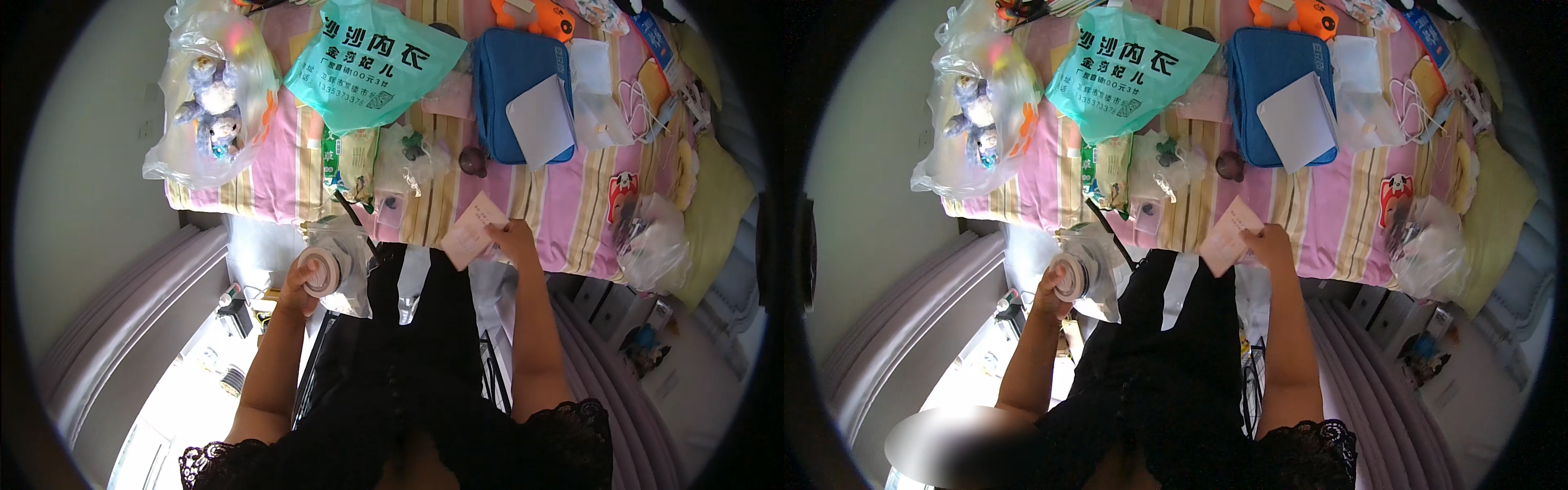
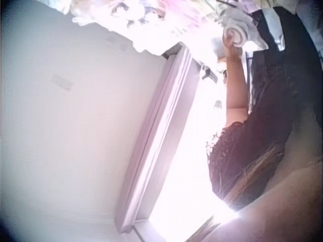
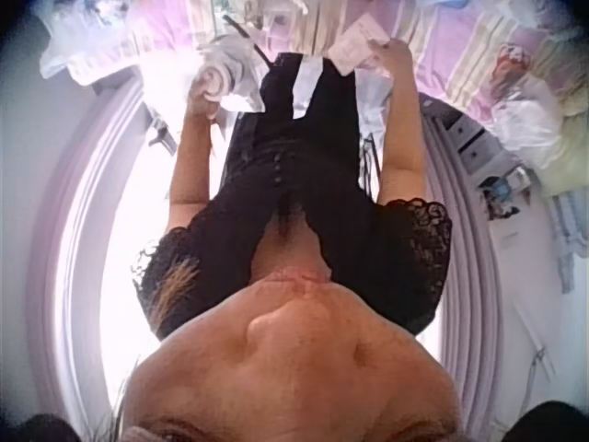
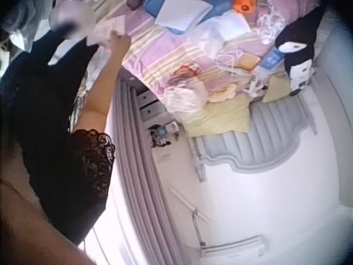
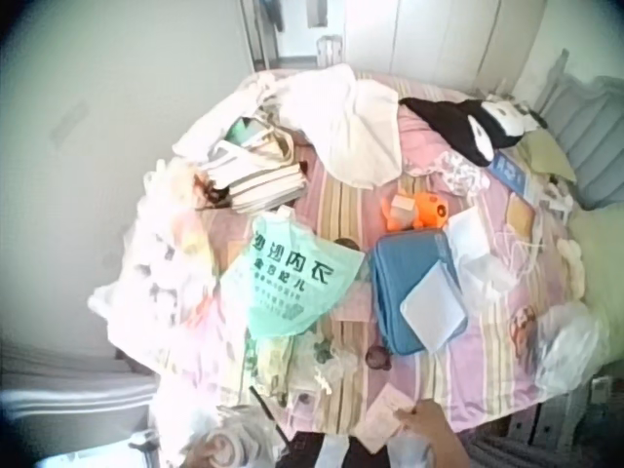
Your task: The person organizes various items on a bed, including plush toys, plastic bags, and stationery. They place a plush toy into a bag, move a pillow, and store items like tape and a hair clip into a bedside drawer. The person also handles a colorful strap and other small objects, placing them into bags or on the bed.
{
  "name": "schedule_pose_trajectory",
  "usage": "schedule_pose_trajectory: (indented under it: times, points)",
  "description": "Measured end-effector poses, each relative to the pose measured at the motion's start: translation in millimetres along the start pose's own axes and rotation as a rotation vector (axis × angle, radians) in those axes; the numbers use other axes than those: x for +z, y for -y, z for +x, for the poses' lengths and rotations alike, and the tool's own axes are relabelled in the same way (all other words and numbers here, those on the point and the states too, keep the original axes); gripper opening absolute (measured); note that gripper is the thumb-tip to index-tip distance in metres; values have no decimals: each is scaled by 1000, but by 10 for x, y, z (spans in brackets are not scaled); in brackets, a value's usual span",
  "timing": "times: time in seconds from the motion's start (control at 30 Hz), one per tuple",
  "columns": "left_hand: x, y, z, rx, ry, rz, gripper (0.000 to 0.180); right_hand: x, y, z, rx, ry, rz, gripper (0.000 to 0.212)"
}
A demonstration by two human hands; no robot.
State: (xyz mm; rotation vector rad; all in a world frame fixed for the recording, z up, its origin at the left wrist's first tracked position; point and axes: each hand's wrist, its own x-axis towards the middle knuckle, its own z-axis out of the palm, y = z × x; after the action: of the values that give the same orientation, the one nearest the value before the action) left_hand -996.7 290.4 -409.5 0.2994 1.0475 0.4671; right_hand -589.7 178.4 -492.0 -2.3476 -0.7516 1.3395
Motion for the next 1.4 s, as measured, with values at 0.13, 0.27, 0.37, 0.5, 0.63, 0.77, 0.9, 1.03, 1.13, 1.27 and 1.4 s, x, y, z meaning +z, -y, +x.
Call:
schedule_pose_trajectory:
  times: [0.13, 0.27, 0.37, 0.5, 0.63, 0.77, 0.9, 1.03, 1.13, 1.27, 1.4]
  points:
    - [-33, 71, -75, -24, -28, 22, 64, 92, -106, 224, -51, -635, -284, 29]
    - [-64, 164, -107, -29, -34, -17, 60, 547, 293, 90, -55, -580, -27, 25]
    - [-160, 251, -96, -38, -38, -27, 59, 1362, 282, 157, -38, 19, 132, 27]
    - [-26, 239, -142, -10, -108, -24, 51, 2129, 687, 196, 89, -58, 256, 42]
    - [-42, 182, -127, 0, -110, -20, 54, 2612, 427, 808, 90, -46, 498, 48]
    - [-151, 226, -160, 40, -138, -66, 56, 1892, 1002, 541, 173, 146, 748, 34]
    - [-230, 209, -182, 40, -129, -49, 56, 1426, 698, 764, 147, -24, 858, 18]
    - [-322, 242, -168, 34, -84, -95, 60, 996, 470, 651, -47, 66, 551, 16]
    - [-310, 235, -178, 37, -80, -100, 57, 817, 588, 432, 178, 136, 751, 26]
    - [-287, 228, -188, 35, -58, -81, 54, 780, 812, 627, 42, 132, 783, 32]
    - [-192, 168, -125, 18, -30, -35, 53, 1018, 1037, 1368, -362, -232, 444, 44]
